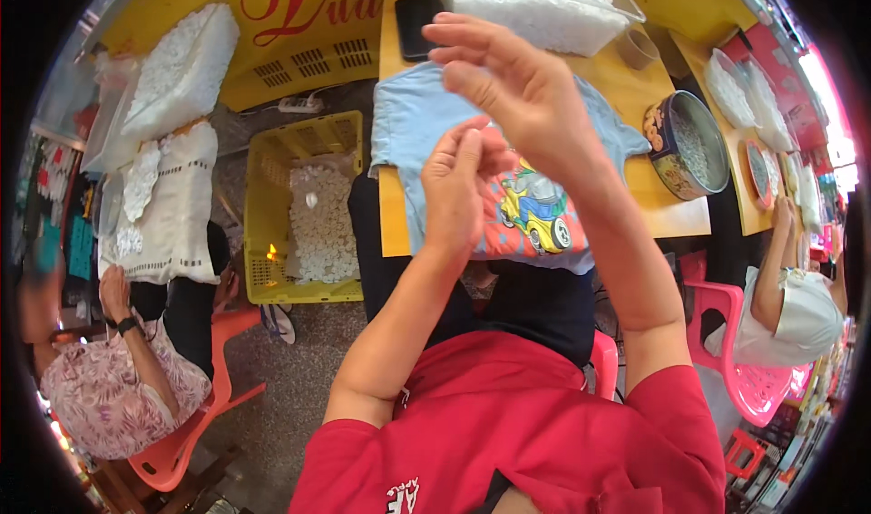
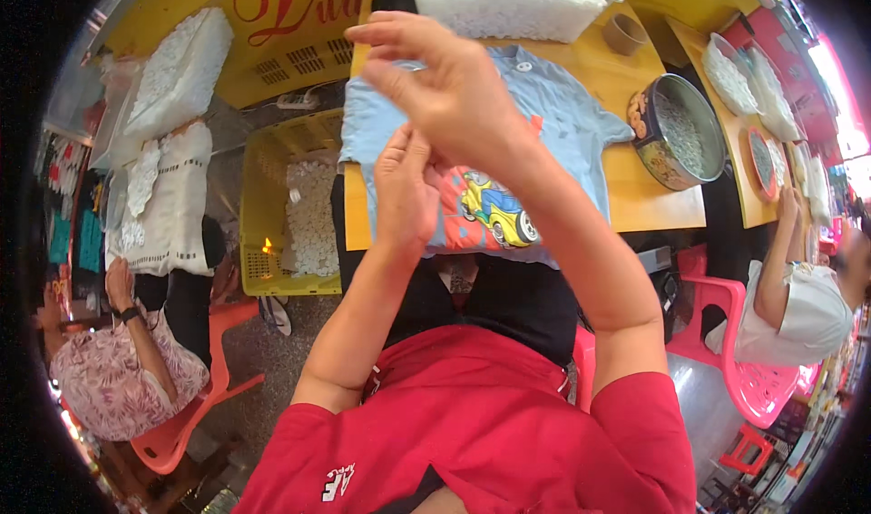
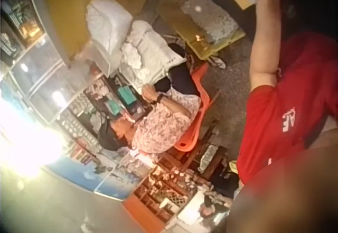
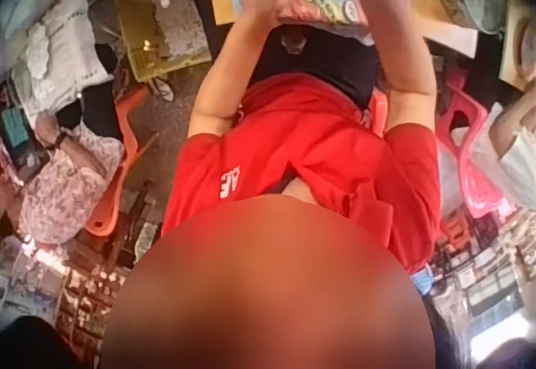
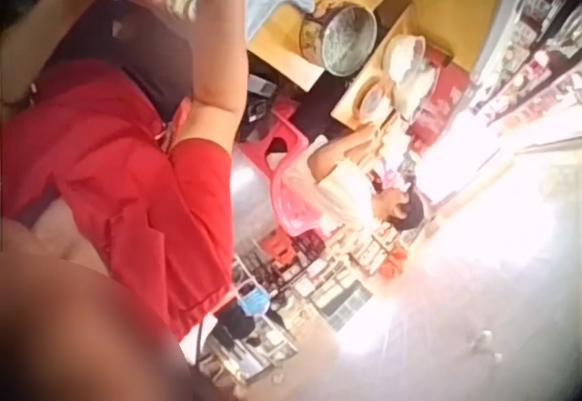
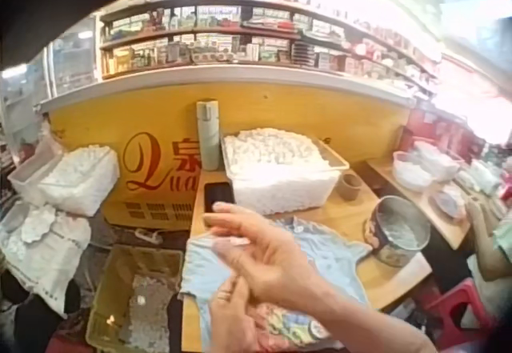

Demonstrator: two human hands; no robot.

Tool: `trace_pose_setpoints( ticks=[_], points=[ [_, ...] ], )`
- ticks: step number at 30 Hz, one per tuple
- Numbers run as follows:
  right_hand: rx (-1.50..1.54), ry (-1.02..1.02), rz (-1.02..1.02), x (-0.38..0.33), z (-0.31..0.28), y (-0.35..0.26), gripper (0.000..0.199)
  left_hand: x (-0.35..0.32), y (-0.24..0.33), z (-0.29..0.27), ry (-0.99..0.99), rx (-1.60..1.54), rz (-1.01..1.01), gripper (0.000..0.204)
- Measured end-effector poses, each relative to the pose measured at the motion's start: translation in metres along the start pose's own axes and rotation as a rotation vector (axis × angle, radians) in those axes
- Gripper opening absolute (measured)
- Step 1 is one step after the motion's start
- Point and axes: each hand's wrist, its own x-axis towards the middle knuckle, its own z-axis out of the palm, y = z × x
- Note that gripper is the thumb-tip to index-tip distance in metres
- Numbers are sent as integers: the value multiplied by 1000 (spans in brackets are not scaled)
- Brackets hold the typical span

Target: Attaching small white plastic fasteners to a t-shirt at a manual assembly workstation.

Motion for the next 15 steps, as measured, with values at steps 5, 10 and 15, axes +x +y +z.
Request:
trace_pose_setpoints(
  ticks=[5,10,15],
  points=[
    [-172,52,172,-3,-83,15,30,3,2,-6,-76,103,3,38],
    [-205,181,378,-26,-158,45,30,6,-5,-8,-15,139,6,40],
    [-334,231,423,-43,-195,55,26,10,-7,-13,-44,119,18,24]
  ],
)
